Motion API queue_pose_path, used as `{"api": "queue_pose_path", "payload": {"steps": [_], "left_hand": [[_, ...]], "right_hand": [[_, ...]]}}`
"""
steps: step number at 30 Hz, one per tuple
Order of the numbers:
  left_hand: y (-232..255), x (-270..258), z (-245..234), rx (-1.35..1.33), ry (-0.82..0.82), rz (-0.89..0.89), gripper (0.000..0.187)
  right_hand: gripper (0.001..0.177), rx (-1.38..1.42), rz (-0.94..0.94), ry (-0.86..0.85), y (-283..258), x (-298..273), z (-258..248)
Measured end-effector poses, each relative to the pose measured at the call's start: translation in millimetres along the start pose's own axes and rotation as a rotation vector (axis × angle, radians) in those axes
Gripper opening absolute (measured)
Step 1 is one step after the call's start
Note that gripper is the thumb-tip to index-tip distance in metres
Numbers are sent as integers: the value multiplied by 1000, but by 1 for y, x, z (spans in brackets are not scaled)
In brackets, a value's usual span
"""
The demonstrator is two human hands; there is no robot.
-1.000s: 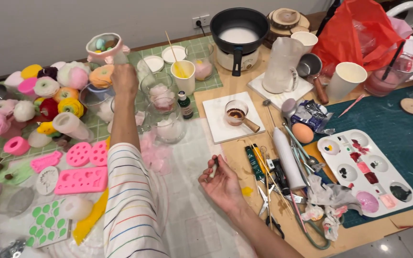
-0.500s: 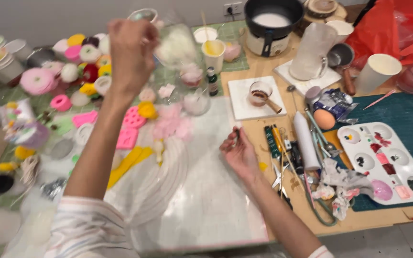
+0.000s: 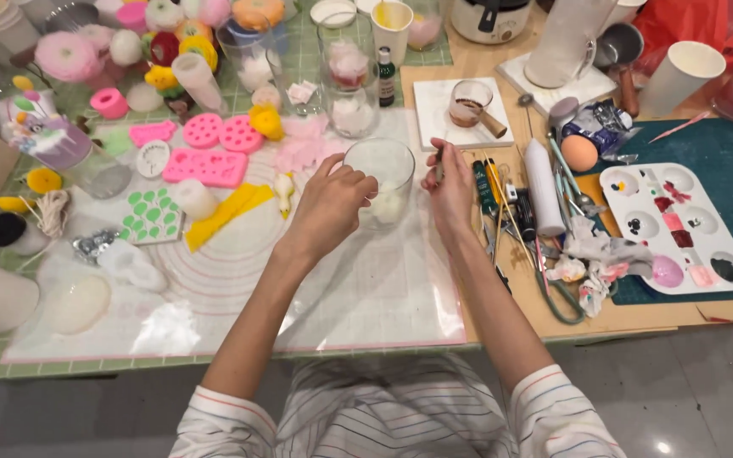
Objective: Assembling and decorating wax components for a decorative candle.
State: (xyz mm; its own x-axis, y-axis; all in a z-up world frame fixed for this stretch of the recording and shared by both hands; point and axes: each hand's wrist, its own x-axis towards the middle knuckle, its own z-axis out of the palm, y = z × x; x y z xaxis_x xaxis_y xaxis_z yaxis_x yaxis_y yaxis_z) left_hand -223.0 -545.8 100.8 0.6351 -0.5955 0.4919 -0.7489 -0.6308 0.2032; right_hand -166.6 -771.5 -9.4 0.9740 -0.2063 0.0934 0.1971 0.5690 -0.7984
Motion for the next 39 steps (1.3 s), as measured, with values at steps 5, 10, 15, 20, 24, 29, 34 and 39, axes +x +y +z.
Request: {"api": "queue_pose_path", "payload": {"steps": [5, 10, 15, 20, 24, 29, 34, 39], "left_hand": [[5, 13, -18, -163, -74, -116, 11], [-19, 58, 3, -84, -316, -325, 13], [-43, 85, 64, -27, -538, -313, 15], [-45, 90, 82, 53, -616, -355, 13], [-46, 88, 87, -44, -626, -394, 14], [-44, 89, 82, -131, -727, -377, 26], [-45, 90, 84, -115, -788, -375, 20], [-50, 90, 93, -55, -765, -342, 15]], "right_hand": [[38, 26, 44, -63, 2, 2, 4], [33, -22, 73, -17, 6, 5, 3], [26, 125, 156, 42, 13, 17, -15], [24, 162, 180, 69, 13, 19, -19], [25, 213, 217, 39, 15, 19, -18], [24, 240, 258, 24, 17, 20, -20], [25, 334, 302, -8, 20, 22, -23], [26, 394, 318, -16, 19, 22, -21]]}}
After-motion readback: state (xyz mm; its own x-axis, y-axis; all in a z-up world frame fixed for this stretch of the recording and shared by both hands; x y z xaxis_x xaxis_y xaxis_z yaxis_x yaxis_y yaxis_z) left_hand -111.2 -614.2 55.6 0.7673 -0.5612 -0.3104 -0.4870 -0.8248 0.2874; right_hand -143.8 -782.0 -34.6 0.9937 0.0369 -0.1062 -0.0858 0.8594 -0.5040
